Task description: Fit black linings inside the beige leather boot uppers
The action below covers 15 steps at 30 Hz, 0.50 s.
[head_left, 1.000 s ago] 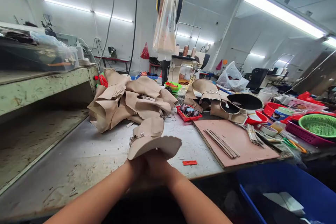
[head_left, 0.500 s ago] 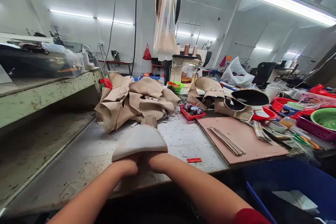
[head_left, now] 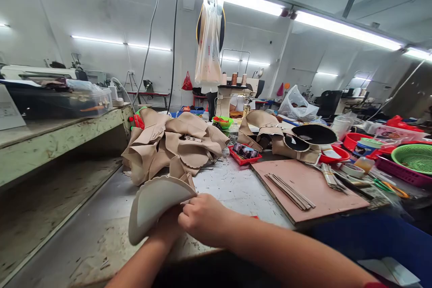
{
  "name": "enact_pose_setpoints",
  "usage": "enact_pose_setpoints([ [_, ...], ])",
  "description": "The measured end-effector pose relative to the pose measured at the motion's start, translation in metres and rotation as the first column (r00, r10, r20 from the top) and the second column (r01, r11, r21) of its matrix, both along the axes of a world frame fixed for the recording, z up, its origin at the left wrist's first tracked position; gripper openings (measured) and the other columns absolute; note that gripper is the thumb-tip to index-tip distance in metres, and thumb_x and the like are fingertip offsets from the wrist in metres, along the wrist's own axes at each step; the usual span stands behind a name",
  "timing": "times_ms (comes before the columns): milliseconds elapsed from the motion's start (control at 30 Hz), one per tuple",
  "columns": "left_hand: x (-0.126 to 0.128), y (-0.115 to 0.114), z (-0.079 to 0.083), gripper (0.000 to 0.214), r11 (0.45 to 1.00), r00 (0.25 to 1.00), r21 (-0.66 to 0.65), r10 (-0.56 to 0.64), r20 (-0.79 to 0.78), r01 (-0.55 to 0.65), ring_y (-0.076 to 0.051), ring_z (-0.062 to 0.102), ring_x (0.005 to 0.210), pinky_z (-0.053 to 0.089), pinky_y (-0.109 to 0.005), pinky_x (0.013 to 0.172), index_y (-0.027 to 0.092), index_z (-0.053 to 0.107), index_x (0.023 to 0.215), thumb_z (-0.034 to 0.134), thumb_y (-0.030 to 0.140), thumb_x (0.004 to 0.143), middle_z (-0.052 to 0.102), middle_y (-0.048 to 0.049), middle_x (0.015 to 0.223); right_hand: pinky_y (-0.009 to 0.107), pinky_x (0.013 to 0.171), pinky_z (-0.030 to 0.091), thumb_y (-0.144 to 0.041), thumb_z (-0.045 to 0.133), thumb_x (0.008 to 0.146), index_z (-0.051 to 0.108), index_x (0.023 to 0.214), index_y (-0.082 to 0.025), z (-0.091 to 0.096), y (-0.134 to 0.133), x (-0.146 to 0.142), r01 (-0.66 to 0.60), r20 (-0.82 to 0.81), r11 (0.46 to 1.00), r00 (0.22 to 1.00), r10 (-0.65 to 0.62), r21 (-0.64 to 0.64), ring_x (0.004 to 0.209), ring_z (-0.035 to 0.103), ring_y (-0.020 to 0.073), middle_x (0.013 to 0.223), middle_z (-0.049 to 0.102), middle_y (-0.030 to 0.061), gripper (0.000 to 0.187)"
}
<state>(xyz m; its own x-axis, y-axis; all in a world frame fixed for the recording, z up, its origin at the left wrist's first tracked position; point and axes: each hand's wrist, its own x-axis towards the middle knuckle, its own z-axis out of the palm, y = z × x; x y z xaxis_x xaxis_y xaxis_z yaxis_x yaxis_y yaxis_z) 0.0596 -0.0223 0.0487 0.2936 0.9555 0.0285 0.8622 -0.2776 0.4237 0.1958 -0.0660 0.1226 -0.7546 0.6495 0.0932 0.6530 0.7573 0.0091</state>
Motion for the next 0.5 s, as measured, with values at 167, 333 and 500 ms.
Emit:
enact_pose_setpoints([
  [167,0.016,-0.008,0.001,0.056,0.962,0.899,-0.147,0.269,0.345,-0.232,-0.028,0.057,0.109,0.046,-0.04,0.091,0.007,0.056,0.109,0.01,0.033,0.093,0.065,-0.0183,0.108,0.045,0.086,0.048,-0.036,0.067,0.073,0.049,0.127,-0.008,-0.052,-0.009,0.01,0.405,-0.269,0.818,0.803,-0.532,-0.408,0.106,0.059,0.0344,0.116,0.061,0.0206,0.063],
  [333,0.018,-0.043,0.012,0.04,0.834,0.202,-0.541,0.552,0.809,-0.111,-0.024,0.067,0.087,0.056,-0.033,0.077,0.006,0.054,0.117,0.033,0.03,0.092,0.07,-0.0127,0.088,0.04,0.106,0.034,-0.01,0.064,0.064,0.007,0.145,-0.012,-0.121,-0.003,-0.001,0.132,-0.663,0.869,0.595,-0.454,-0.477,0.133,0.03,0.0255,0.147,0.026,0.0155,0.099],
  [500,0.014,-0.061,0.022,0.028,0.736,-0.431,-0.677,0.604,0.67,-0.022,-0.017,0.069,0.069,0.058,-0.026,0.068,0.014,0.062,0.107,0.048,0.004,0.084,0.07,-0.0051,0.078,0.041,0.095,0.046,0.003,0.043,0.061,0.018,0.143,-0.008,-0.149,0.002,-0.007,0.252,-0.684,0.967,0.7,-0.204,-0.031,0.122,0.046,0.0292,0.136,0.043,0.0201,0.087],
])
